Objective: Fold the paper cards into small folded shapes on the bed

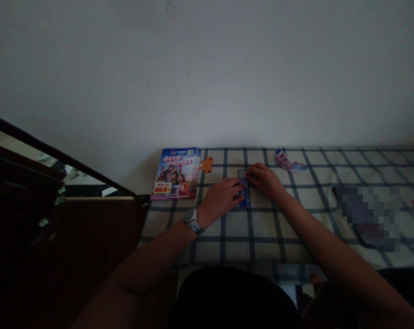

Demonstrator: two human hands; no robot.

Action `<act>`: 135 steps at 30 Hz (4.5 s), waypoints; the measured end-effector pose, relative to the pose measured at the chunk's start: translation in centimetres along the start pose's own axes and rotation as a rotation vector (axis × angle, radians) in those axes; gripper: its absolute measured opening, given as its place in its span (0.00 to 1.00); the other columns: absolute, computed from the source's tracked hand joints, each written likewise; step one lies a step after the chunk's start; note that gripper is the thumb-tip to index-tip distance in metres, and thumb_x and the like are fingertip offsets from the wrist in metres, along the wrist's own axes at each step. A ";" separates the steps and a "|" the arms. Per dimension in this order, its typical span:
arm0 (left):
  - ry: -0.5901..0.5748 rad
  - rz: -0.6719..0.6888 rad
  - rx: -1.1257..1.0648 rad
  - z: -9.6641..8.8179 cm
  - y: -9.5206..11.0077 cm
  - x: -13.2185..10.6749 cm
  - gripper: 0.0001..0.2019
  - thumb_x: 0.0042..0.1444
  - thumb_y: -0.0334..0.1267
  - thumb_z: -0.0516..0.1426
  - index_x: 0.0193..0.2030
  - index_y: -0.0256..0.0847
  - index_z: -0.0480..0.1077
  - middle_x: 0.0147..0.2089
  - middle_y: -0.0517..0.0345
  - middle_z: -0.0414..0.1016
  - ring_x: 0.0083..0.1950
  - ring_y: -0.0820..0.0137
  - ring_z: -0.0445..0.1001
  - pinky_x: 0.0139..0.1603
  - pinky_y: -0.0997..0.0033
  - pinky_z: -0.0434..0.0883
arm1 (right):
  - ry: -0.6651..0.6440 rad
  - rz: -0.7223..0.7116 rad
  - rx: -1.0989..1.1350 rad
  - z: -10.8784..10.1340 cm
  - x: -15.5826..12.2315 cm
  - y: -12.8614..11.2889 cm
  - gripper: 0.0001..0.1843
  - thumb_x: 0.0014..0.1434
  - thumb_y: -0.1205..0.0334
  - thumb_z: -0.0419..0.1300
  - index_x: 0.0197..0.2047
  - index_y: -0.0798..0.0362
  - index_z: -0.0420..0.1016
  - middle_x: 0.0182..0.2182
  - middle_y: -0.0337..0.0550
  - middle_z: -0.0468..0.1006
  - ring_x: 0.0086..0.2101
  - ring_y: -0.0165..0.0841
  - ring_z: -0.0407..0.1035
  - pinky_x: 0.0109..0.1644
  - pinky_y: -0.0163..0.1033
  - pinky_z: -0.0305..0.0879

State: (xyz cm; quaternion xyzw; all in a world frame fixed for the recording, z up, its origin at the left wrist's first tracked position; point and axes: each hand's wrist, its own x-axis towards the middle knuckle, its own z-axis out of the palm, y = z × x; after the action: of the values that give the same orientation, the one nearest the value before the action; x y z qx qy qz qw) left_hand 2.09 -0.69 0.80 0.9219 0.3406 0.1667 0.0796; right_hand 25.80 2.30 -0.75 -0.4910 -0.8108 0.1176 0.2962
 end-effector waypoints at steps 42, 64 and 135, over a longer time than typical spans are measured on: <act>0.001 0.000 0.014 0.0 0.1 0.0 0.18 0.70 0.46 0.59 0.62 0.42 0.73 0.64 0.51 0.74 0.62 0.58 0.73 0.58 0.58 0.77 | -0.018 -0.087 -0.006 0.3 -3.4 -0.2 0.14 0.66 0.61 0.65 0.54 0.48 0.81 0.58 0.53 0.76 0.58 0.48 0.73 0.63 0.58 0.72; 0.017 -0.002 0.014 0.2 0.0 -0.1 0.18 0.71 0.45 0.58 0.63 0.43 0.73 0.66 0.51 0.72 0.63 0.58 0.72 0.60 0.58 0.76 | -0.102 -0.134 -0.009 -0.3 -6.5 -1.4 0.38 0.60 0.55 0.71 0.71 0.45 0.68 0.70 0.54 0.66 0.68 0.53 0.63 0.70 0.64 0.65; 0.018 -0.012 -0.016 0.3 -0.1 -0.2 0.18 0.71 0.45 0.58 0.64 0.44 0.72 0.67 0.54 0.73 0.63 0.59 0.73 0.58 0.57 0.77 | -0.152 -0.018 0.038 -1.5 -5.4 -2.1 0.22 0.63 0.54 0.68 0.59 0.46 0.74 0.65 0.51 0.71 0.63 0.48 0.68 0.69 0.60 0.67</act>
State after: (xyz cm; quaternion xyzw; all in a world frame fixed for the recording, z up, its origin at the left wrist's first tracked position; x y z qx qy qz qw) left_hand 2.02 -0.78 0.43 0.9175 0.3456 0.1774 0.0850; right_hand 27.00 -3.58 -0.49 -0.4677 -0.8330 0.1672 0.2439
